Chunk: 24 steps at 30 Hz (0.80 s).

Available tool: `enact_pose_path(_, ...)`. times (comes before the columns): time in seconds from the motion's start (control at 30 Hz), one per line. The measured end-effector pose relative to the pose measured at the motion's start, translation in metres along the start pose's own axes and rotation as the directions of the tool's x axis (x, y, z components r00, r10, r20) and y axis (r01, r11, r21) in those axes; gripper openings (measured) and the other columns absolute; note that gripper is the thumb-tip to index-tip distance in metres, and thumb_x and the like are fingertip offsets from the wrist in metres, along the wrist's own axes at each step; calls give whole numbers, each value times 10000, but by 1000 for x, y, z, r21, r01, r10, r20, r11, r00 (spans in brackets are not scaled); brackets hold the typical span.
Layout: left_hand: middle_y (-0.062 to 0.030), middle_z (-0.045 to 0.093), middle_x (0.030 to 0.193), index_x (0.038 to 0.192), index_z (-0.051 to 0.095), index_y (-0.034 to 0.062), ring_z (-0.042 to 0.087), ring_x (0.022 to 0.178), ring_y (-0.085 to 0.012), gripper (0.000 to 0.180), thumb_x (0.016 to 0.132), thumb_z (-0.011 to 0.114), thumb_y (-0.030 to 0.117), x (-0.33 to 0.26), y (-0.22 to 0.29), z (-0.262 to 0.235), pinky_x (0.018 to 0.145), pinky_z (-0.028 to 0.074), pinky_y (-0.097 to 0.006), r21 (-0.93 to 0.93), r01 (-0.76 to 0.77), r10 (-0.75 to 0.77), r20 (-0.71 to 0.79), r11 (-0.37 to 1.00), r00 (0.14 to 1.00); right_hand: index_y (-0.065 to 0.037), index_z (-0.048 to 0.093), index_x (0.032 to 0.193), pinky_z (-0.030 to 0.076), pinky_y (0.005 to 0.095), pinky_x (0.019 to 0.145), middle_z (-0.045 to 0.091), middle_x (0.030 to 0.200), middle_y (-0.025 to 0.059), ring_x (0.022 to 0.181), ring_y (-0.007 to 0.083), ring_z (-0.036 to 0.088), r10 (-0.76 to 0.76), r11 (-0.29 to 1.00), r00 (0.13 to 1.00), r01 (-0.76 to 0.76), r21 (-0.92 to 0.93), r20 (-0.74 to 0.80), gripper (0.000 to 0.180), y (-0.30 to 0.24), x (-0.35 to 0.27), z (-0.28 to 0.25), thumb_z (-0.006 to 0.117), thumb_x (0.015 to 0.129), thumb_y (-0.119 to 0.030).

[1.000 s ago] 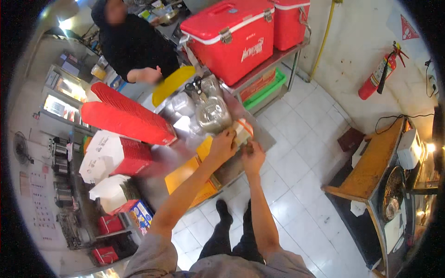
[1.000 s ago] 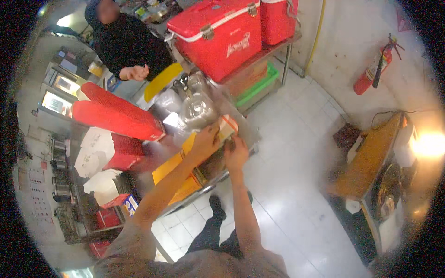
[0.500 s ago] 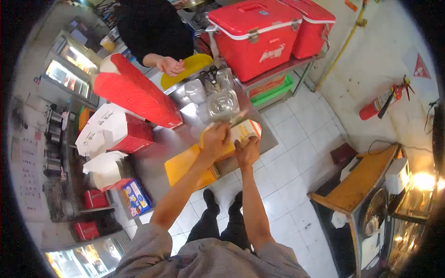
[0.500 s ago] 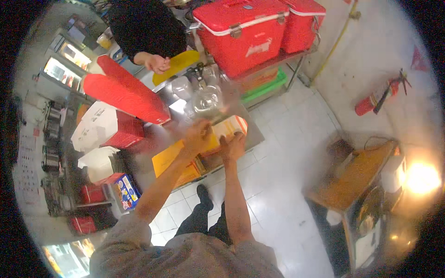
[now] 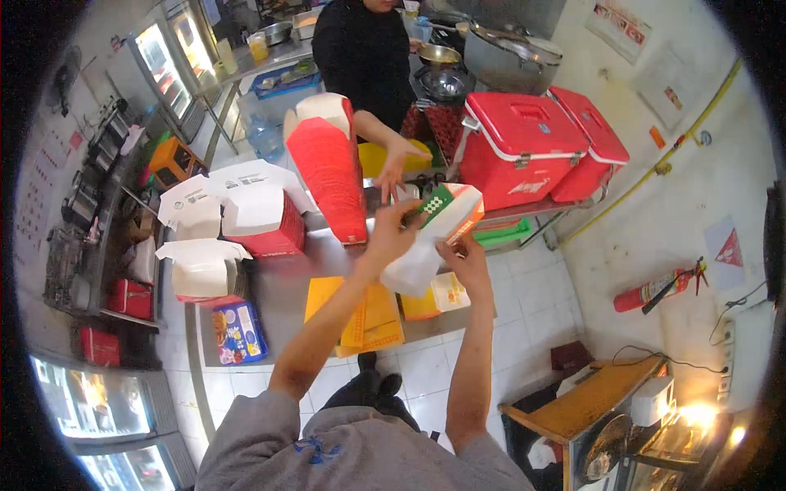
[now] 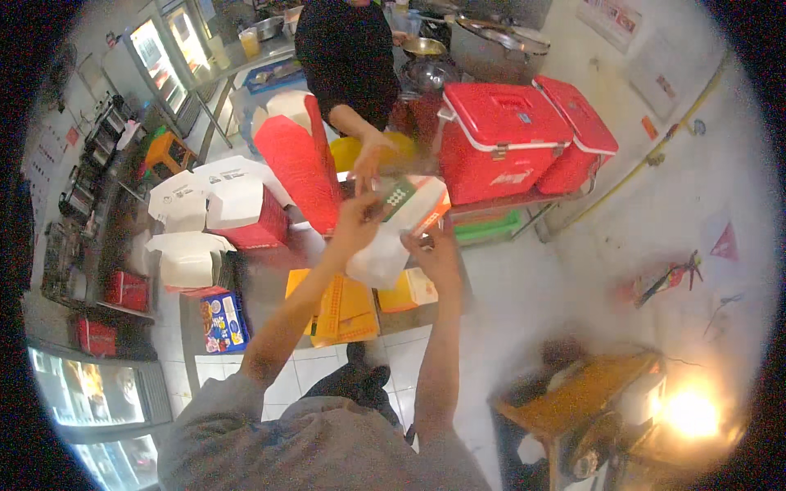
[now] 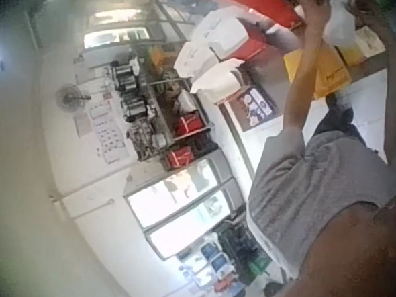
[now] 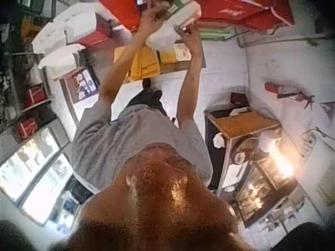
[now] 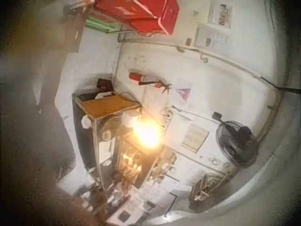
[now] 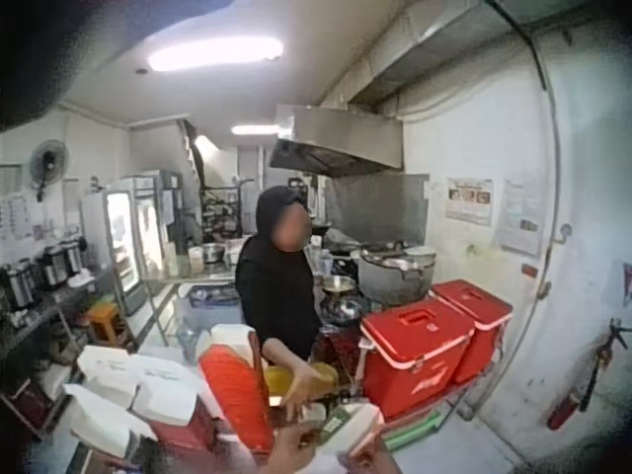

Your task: The person folds and assembles cardboard food containers by hand, stacks them, and then moves to a counter to arrange and close several containers containing food.

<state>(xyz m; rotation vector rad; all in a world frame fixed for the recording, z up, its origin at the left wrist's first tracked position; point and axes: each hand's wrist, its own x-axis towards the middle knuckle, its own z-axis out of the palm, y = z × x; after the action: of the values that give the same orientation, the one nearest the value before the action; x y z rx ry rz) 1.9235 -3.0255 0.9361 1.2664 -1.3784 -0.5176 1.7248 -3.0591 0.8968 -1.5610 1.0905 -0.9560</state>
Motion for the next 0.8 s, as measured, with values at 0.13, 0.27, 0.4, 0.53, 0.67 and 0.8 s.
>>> enact_pose_path(0.13,-178,697,1036,1150,682,8,672,945,-289,260,894,670,56,-5,35,-11,841,516,-340,16,-134,133,-296,991,946,-7,747,998,486,296,687,726,847,43,749,99,620,162,981,987,-159,111,-15,258,-1,51,9,740,904,-247)
enact_pose_path(0.27,-186,690,1111,1142,676,4,657,1060,-316,247,912,670,92,-75,23,-80,926,497,-372,98,39,-22,-168,994,986,0,736,1062,479,301,704,732,895,33,768,99,615,153,971,987,-141,195,-50,278,38,93,17,734,909,-232)
enact_pose_path(0.4,-150,705,1112,1164,673,22,653,1084,-269,285,915,704,157,-192,-51,-152,942,493,-373,148,453,-395,-304,879,867,-12,692,1181,511,325,845,725,1034,63,925,136,649,248,931,968,-244,272,20,349,33,116,42,746,891,-197)
enact_pose_path(0.53,-173,666,1210,1217,640,2,618,1160,-288,374,905,724,191,-247,-73,-192,1000,460,-375,182,636,-555,-349,750,755,-46,553,1330,491,336,937,688,1163,79,1054,177,638,234,956,972,-224,192,-34,484,60,142,42,742,892,-125)
enact_pose_path(0.67,-229,545,1371,1367,520,6,509,1294,-358,682,828,798,317,-266,-98,-200,1068,405,-447,257,644,-592,-256,720,764,-46,678,1189,535,324,819,709,1086,57,954,160,668,200,888,978,-156,432,-59,284,41,144,70,699,931,-162)
enact_pose_path(0.8,-280,477,1400,1482,357,13,446,1327,-403,953,752,848,380,-251,-108,-178,1101,360,-500,484,511,-507,-151,710,849,-50,680,1151,517,275,728,711,1027,43,868,129,655,224,880,972,-169,444,-75,239,16,138,75,668,959,-192)
